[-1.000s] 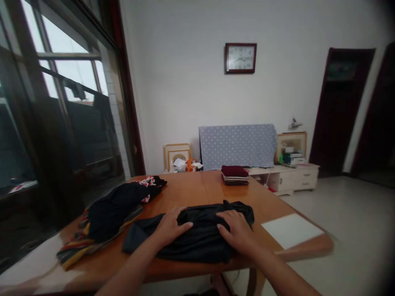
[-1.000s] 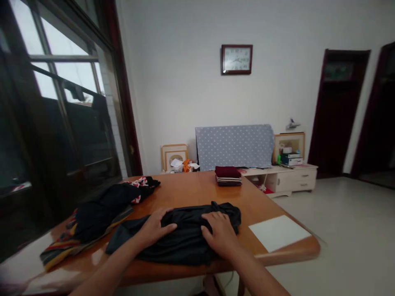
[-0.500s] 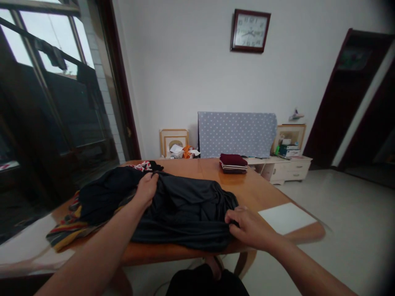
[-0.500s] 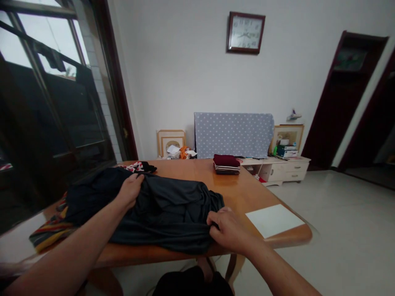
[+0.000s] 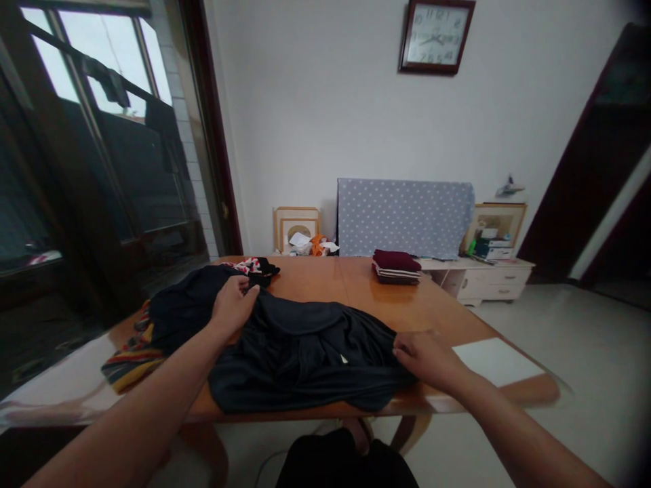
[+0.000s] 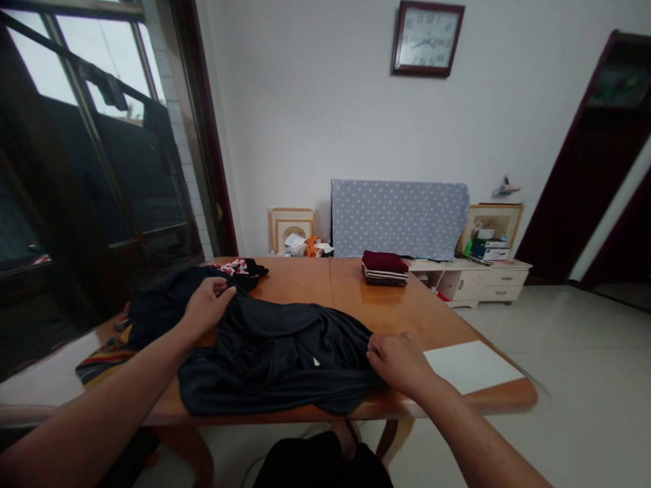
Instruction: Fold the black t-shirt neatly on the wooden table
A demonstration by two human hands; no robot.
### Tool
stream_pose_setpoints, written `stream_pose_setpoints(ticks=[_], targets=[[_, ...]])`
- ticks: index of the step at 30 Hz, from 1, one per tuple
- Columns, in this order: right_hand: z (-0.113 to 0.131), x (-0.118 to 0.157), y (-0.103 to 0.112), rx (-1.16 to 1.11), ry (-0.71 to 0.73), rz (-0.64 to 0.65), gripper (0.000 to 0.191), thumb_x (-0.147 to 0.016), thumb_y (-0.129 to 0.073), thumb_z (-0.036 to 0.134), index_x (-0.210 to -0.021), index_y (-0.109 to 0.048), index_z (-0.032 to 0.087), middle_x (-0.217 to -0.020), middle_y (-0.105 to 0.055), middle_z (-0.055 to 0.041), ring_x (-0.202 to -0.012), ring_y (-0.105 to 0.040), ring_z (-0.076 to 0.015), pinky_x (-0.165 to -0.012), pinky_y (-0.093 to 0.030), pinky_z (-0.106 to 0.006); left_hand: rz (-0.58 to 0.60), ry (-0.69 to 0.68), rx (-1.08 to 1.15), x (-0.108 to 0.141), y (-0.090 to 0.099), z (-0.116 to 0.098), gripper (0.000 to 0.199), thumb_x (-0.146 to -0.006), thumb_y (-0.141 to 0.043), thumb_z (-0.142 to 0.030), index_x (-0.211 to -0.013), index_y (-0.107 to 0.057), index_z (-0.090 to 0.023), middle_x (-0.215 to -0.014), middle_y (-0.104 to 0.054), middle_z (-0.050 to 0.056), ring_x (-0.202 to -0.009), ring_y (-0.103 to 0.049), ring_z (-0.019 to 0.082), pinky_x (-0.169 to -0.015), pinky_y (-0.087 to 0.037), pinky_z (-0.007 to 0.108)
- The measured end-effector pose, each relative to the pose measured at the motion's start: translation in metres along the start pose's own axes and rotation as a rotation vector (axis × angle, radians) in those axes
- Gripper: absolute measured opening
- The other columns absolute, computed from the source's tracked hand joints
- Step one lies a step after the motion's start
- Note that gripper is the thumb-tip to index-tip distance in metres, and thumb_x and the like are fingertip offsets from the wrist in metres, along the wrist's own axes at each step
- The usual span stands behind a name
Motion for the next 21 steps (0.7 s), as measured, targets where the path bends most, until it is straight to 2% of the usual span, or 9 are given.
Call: stream_pose_setpoints(ticks=[2, 3, 6, 9, 10, 12, 15, 18, 21], targets=[[0.014, -0.005, -0.002, -0.066, 0.034, -0.015, 0.019, -0.088, -0.054, 0.032, -0.081, -0.07, 0.025, -0.074, -0.071, -0.0011, -0.07, -0.061, -0.0184, -0.068, -0.034, -0.028, 0.05, -0.234, -0.132, 0.017, -0.001, -0.018, 0.029, -0.081, -0.064, -0.044, -0.098, -0.068, -0.021, -0.1, -0.071, 0.008, -0.094, -0.064, 0.026, -0.086, -0.047, 0.036], [0.022, -0.008, -0.003, -0.108, 0.048, -0.017, 0.02, -0.089, -0.052, 0.032, -0.083, -0.07, 0.025, -0.077, -0.071, -0.0012, -0.071, -0.062, -0.018, -0.068, -0.035, -0.028, 0.149, -0.304, -0.162, 0.028, -0.004, -0.026, 0.026, -0.085, -0.059, -0.046, -0.094, -0.068, -0.023, -0.097, -0.072, 0.007, -0.092, -0.065, 0.025, -0.085, -0.047, 0.035], [0.047, -0.016, -0.012, -0.201, 0.048, -0.041, 0.027, -0.093, -0.05, 0.042, -0.093, -0.071, 0.024, -0.085, -0.072, -0.0031, -0.076, -0.064, -0.0184, -0.069, -0.039, -0.027, 0.544, -0.321, -0.188, 0.064, -0.017, -0.04, 0.033, -0.088, -0.055, -0.056, -0.085, -0.069, -0.027, -0.08, -0.071, 0.003, -0.074, -0.065, 0.022, -0.068, -0.046, 0.03], [0.066, -0.024, -0.026, -0.173, -0.031, -0.09, 0.044, -0.09, -0.054, 0.058, -0.113, -0.067, 0.023, -0.091, -0.073, -0.0064, -0.081, -0.065, -0.0216, -0.069, -0.039, -0.029, 0.715, -0.39, -0.24, 0.093, -0.032, -0.041, 0.035, -0.075, -0.07, -0.06, -0.091, -0.072, -0.029, -0.09, -0.072, 0.005, -0.083, -0.066, 0.027, -0.071, -0.046, 0.032], [0.07, -0.027, -0.032, -0.153, -0.05, -0.084, 0.048, -0.088, -0.056, 0.06, -0.115, -0.066, 0.022, -0.091, -0.072, -0.0068, -0.082, -0.065, -0.0225, -0.069, -0.039, -0.029, 0.724, -0.425, -0.249, 0.099, -0.035, -0.039, 0.035, -0.07, -0.075, -0.057, -0.092, -0.072, -0.029, -0.094, -0.071, 0.006, -0.088, -0.065, 0.028, -0.075, -0.046, 0.034], [0.073, -0.032, -0.043, -0.142, -0.049, -0.042, 0.038, -0.085, -0.061, 0.054, -0.106, -0.068, 0.023, -0.088, -0.072, -0.0055, -0.08, -0.064, -0.0221, -0.068, -0.038, -0.029, 0.721, -0.451, -0.248, 0.104, -0.041, -0.034, 0.025, -0.068, -0.078, -0.044, -0.087, -0.072, -0.028, -0.096, -0.071, 0.007, -0.093, -0.064, 0.03, -0.081, -0.046, 0.036], [0.063, -0.039, -0.051, -0.282, -0.014, -0.063, 0.019, -0.087, -0.056, 0.037, -0.082, -0.065, 0.022, -0.08, -0.069, -0.0021, -0.077, -0.061, -0.0186, -0.069, -0.039, -0.028, 0.712, -0.344, -0.115, 0.096, -0.041, -0.03, 0.005, -0.076, -0.067, -0.031, -0.076, -0.068, -0.026, -0.086, -0.07, 0.005, -0.088, -0.064, 0.026, -0.082, -0.048, 0.035], [0.036, -0.043, -0.044, -0.59, -0.132, -0.301, 0.023, -0.087, -0.052, 0.039, -0.073, -0.058, 0.021, -0.072, -0.062, 0.0, -0.072, -0.057, -0.017, -0.067, -0.041, -0.027, 0.628, -0.096, 0.243, 0.077, -0.028, -0.032, 0.014, -0.08, -0.064, -0.036, -0.081, -0.069, -0.023, -0.084, -0.07, 0.003, -0.084, -0.066, 0.024, -0.079, -0.051, 0.034], [0.005, -0.042, -0.03, -1.0, -0.356, -0.521, 0.026, -0.083, -0.057, 0.045, -0.073, -0.054, 0.022, -0.064, -0.054, 0.0032, -0.06, -0.051, -0.0142, -0.054, -0.039, -0.025, 0.435, 0.19, 0.639, 0.056, -0.01, -0.034, 0.027, -0.077, -0.07, -0.041, -0.093, -0.069, -0.018, -0.083, -0.07, 0.003, -0.08, -0.067, 0.023, -0.074, -0.054, 0.033]])
Point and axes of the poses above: each hand's wrist, its own x-axis away from the middle knuckle, its own y-axis out of the back of the hand, z = x × y, the point moved 2 cm from there along -x, towards the middle knuckle
